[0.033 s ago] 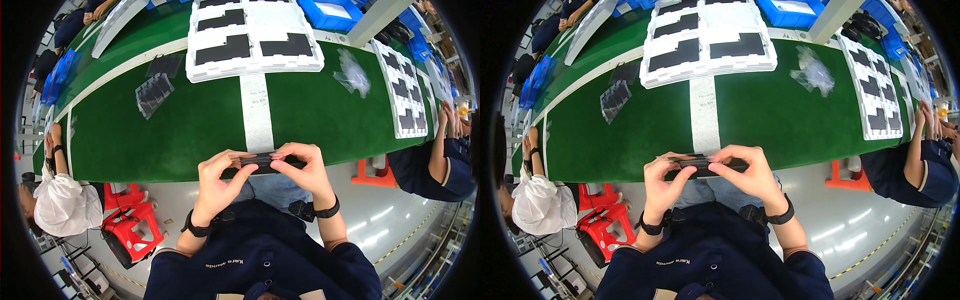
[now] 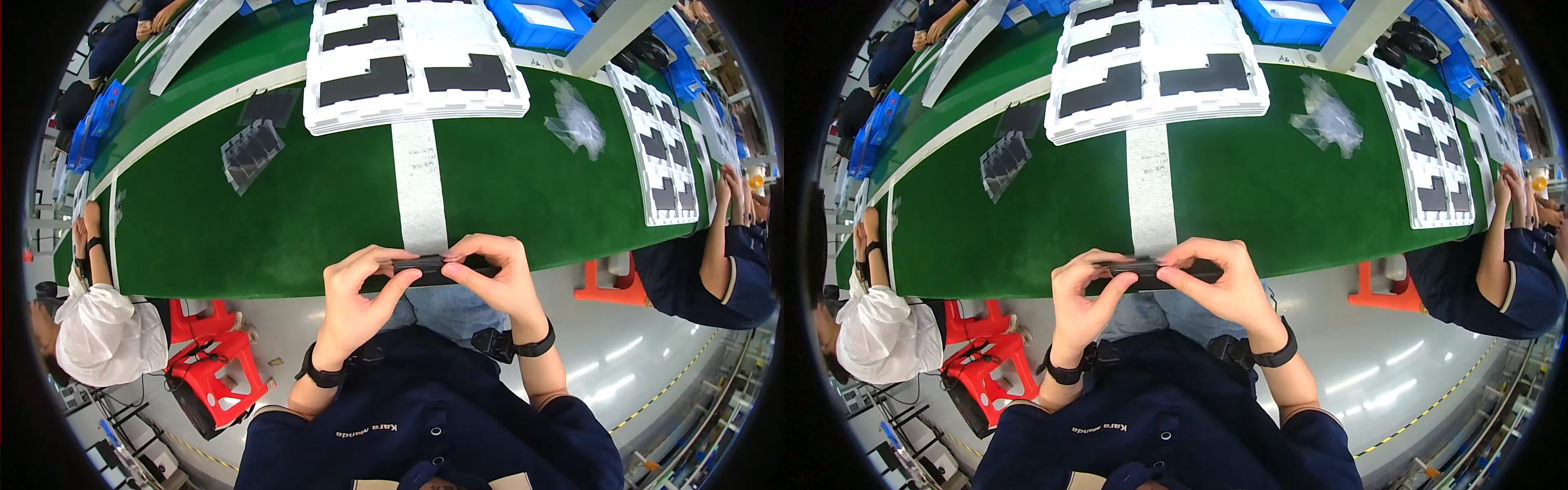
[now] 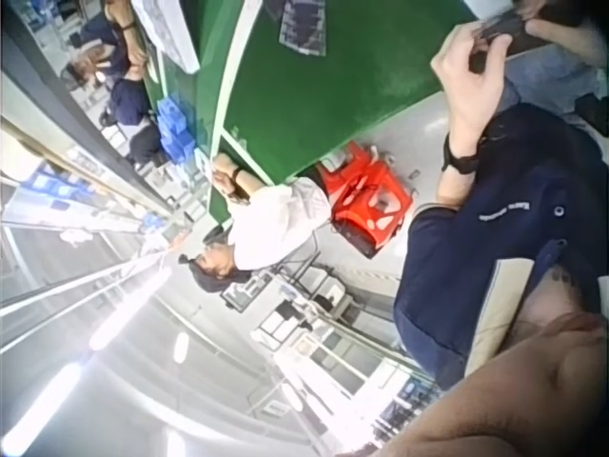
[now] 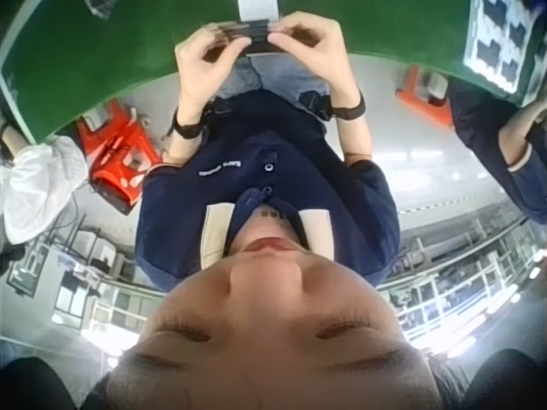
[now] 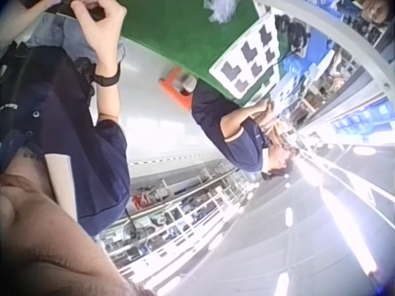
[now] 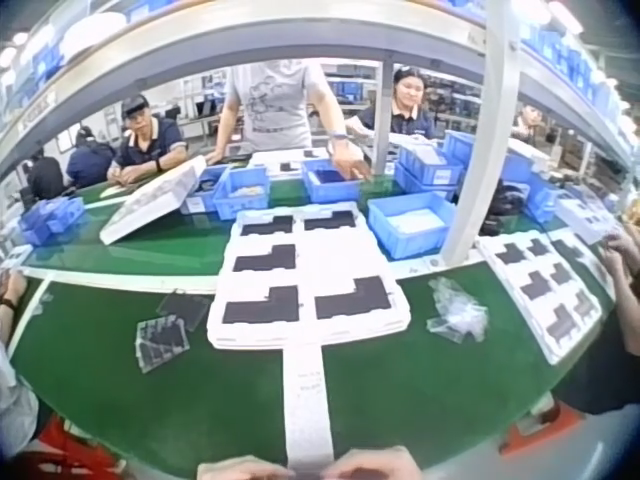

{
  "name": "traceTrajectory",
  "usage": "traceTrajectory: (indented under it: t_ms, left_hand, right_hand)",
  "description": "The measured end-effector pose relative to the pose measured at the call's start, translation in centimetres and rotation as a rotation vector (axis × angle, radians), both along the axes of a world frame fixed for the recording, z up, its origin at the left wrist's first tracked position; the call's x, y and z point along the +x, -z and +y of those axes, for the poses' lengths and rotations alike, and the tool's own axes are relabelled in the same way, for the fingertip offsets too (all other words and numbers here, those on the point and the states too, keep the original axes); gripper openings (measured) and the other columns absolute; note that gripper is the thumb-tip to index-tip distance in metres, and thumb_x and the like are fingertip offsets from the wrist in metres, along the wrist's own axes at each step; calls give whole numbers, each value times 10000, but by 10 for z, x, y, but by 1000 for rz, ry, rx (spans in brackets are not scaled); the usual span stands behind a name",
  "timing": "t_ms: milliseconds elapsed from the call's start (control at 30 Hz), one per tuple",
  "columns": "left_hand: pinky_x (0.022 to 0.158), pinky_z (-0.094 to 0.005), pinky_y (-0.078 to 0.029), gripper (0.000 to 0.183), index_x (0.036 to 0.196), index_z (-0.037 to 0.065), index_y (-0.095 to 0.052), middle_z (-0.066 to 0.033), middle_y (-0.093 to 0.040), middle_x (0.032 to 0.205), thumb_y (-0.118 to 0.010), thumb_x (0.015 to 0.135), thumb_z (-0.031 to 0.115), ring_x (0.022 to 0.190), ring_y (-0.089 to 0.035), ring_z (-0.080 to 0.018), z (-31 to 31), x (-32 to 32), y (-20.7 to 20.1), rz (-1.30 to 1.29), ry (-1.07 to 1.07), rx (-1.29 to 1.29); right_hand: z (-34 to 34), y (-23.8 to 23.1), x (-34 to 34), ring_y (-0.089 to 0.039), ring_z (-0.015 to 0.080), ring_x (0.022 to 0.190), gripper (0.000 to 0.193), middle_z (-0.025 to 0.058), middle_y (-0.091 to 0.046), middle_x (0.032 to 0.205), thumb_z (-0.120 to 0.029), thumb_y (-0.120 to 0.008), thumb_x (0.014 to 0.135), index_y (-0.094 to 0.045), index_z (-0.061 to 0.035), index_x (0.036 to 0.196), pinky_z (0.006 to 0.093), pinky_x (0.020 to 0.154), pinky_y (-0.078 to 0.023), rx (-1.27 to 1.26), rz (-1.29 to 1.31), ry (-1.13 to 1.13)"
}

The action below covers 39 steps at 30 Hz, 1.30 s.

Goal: Assembling small black plastic electronic components and placing them into a segmented tray.

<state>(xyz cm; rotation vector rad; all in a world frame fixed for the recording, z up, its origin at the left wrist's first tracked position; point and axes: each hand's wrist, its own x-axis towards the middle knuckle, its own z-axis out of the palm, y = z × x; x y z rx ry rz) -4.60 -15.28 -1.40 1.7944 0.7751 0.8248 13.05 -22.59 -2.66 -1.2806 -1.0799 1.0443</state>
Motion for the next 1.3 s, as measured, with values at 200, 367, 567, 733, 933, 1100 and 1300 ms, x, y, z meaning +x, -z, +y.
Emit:
traceTrajectory:
  t_ms: [200, 367, 567, 733, 933, 1100, 1300]
  left_hand:
    - [633, -219, -488, 161, 858, -19, -632, -85, -647, 792, -679, 705, -32, 721, -629, -137, 0, -3, -4, 24, 45, -47]
    - [660, -227, -487, 150, 865, -26, -630, -94, -653, 817, -669, 721, -23, 727, -626, -134, 1, -13, -7, 55, 152, -220]
    - [548, -197, -414, 177, 915, -29, -634, -56, -635, 727, -671, 749, 20, 559, -538, -53, 0, -17, -1, -73, 271, -360]
    - [522, -180, -384, 168, 940, -45, -621, -24, -625, 717, -646, 788, 22, 553, -474, -26, -1, -16, -8, -127, 324, -550]
    - [600, -193, -469, 156, 933, -47, -620, -57, -648, 785, -642, 788, 7, 660, -572, -45, -2, -16, -9, -87, 388, -645]
    - [601, -203, -490, 155, 918, -45, -623, -67, -651, 783, -658, 782, 22, 694, -600, -68, -2, -19, -10, -20, 484, -646]
    - [510, -167, -430, 134, 899, -39, -632, -22, -628, 664, -656, 780, 17, 569, -551, -18, -6, -18, -10, 41, 262, -520]
  right_hand:
    - [-3, -3, 0, -603, 106, 721, 124, 53, -649, 751, -49, -706, 724, -648, 10, 815, 235, 687, -480, -24, 61, -30]
    - [-4, -20, 7, -616, 123, 723, 181, 52, -653, 740, -84, -749, 684, -657, -6, 820, 250, 693, -477, -51, 29, -292]
    - [-8, -8, 7, -600, 112, 680, 148, 47, -648, 709, -96, -755, 691, -648, -9, 745, 247, 666, -463, -61, 145, -344]
    - [-8, 2, 6, -588, 110, 646, 147, 57, -639, 682, -87, -753, 693, -636, -1, 714, 240, 630, -445, -12, 228, -380]
    - [-4, 5, 8, -601, 146, 632, 132, 69, -638, 683, -68, -738, 700, -629, 6, 704, 246, 607, -448, 100, 197, -471]
    - [-5, 5, 8, -605, 144, 650, 137, 76, -638, 698, -69, -725, 716, -621, 19, 703, 247, 631, -463, 117, 250, -590]
    - [-18, 3, 6, -590, 106, 723, 160, 56, -635, 768, -88, -683, 780, -620, 45, 844, 252, 705, -472, -276, 534, -468]
